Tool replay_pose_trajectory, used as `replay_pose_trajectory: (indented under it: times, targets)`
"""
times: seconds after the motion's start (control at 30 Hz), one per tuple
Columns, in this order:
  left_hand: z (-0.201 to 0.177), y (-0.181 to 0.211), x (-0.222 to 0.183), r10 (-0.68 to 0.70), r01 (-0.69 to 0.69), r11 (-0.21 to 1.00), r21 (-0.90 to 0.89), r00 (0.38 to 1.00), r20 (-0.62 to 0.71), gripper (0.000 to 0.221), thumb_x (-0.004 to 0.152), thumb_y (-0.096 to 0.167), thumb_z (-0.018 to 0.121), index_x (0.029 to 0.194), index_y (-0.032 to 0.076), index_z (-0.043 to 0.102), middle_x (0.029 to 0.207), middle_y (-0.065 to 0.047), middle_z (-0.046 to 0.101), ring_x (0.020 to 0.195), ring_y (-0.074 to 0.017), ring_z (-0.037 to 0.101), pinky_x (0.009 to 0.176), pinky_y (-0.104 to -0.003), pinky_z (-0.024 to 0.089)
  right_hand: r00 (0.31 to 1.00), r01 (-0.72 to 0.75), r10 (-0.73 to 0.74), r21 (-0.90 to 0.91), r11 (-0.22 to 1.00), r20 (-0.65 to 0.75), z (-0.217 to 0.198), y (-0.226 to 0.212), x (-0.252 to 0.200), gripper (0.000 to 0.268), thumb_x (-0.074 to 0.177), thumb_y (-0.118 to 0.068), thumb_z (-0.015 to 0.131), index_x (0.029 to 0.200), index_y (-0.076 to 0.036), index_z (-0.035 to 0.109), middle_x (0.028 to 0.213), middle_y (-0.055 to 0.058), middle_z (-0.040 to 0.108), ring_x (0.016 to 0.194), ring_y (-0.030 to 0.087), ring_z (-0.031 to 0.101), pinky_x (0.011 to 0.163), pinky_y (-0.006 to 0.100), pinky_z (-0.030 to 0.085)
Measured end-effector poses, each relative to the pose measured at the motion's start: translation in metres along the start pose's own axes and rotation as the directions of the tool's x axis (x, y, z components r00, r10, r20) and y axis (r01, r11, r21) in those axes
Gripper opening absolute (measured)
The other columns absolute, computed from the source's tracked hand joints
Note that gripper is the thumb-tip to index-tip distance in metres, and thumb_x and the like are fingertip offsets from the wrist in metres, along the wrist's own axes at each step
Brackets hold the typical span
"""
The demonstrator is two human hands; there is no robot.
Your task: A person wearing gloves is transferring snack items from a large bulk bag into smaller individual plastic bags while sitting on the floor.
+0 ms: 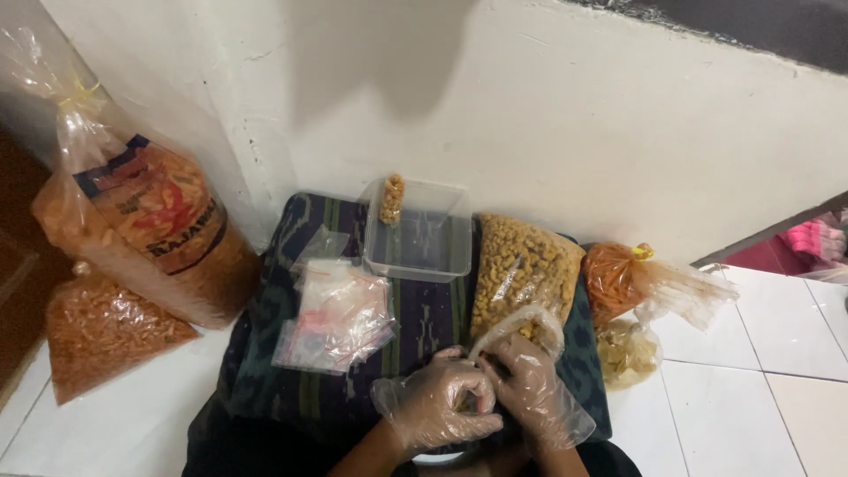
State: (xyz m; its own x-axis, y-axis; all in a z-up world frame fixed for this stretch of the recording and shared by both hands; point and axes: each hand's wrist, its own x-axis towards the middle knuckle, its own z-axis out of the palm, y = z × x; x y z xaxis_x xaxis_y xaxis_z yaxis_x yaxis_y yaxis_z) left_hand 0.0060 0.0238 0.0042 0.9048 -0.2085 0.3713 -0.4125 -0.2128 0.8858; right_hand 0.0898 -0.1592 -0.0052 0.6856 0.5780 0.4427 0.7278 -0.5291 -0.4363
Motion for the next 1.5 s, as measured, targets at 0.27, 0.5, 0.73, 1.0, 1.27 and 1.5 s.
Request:
replay_pose_trajectory:
  times: [0.27,0.5,0.73,1.0,1.27,1.5]
  targets:
    - [-0.002,0.001,0.002,-0.011,0.011,1.0,-0.004,0.999,0.034,0.029,0.083,0.031,0.083,0.076,0.025,0.056,0.082,0.015,0.066,0.082,-0.0107,0.068,0.119,-0.046,0.029,0.998,-0.022,0.021,0.025,0.999,0.053,0.005,0.002,0.001,0.008,0.088,-0.021,0.07,0.092,-0.016,0.074,0.087,0.003,0.068,0.083,0.022,0.067,0.075,0.036,0.05]
    - [-0.006,0.008,-0.002,-0.04,0.042,0.999,-0.033,0.998,0.044,0.028,0.086,0.03,0.08,0.078,0.025,0.054,0.083,0.016,0.064,0.083,-0.0103,0.067,0.121,-0.047,0.027,0.997,-0.032,0.028,0.044,0.999,0.07,0.01,0.01,-0.002,0.007,0.089,-0.019,0.069,0.093,-0.014,0.072,0.088,0.005,0.068,0.081,0.024,0.068,0.072,0.036,0.051]
    - [-0.009,0.009,-0.002,-0.042,0.043,0.999,-0.022,0.998,0.05,0.025,0.087,0.032,0.077,0.077,0.024,0.056,0.082,0.015,0.064,0.079,-0.011,0.066,0.121,-0.045,0.029,0.996,-0.076,0.075,0.018,0.997,0.042,0.017,0.024,-0.012,0.005,0.089,-0.016,0.064,0.093,-0.014,0.067,0.086,0.004,0.063,0.081,0.024,0.063,0.071,0.037,0.048]
    - [-0.007,0.011,-0.003,0.041,-0.042,0.998,0.037,0.999,0.017,0.031,0.084,0.03,0.078,0.071,0.023,0.051,0.074,0.013,0.061,0.068,-0.0126,0.061,0.102,-0.035,0.04,0.997,0.024,-0.014,0.131,0.991,-0.074,0.003,0.012,-0.004,0.012,0.092,-0.01,0.058,0.093,-0.009,0.07,0.088,0.004,0.064,0.08,0.021,0.062,0.073,0.033,0.05]
    - [-0.004,0.009,-0.004,0.027,-0.026,0.999,0.039,1.0,-0.011,0.031,0.082,0.027,0.082,0.071,0.023,0.053,0.072,0.013,0.062,0.068,-0.0143,0.061,0.093,-0.033,0.044,0.996,0.019,-0.011,0.081,0.997,-0.09,0.009,0.02,-0.007,0.008,0.091,-0.014,0.066,0.096,-0.011,0.07,0.095,0.006,0.065,0.089,0.023,0.065,0.079,0.037,0.052]
    - [-0.007,0.018,-0.003,-0.111,0.058,0.924,-0.377,0.986,-0.122,0.032,0.085,0.006,0.081,0.071,0.013,0.053,0.074,-0.001,0.06,0.063,-0.0092,0.052,0.058,-0.026,0.043,0.995,-0.009,0.017,0.082,0.997,-0.095,0.012,0.026,-0.012,0.014,0.09,-0.021,0.072,0.101,-0.012,0.072,0.107,0.007,0.069,0.099,0.027,0.069,0.086,0.04,0.052]
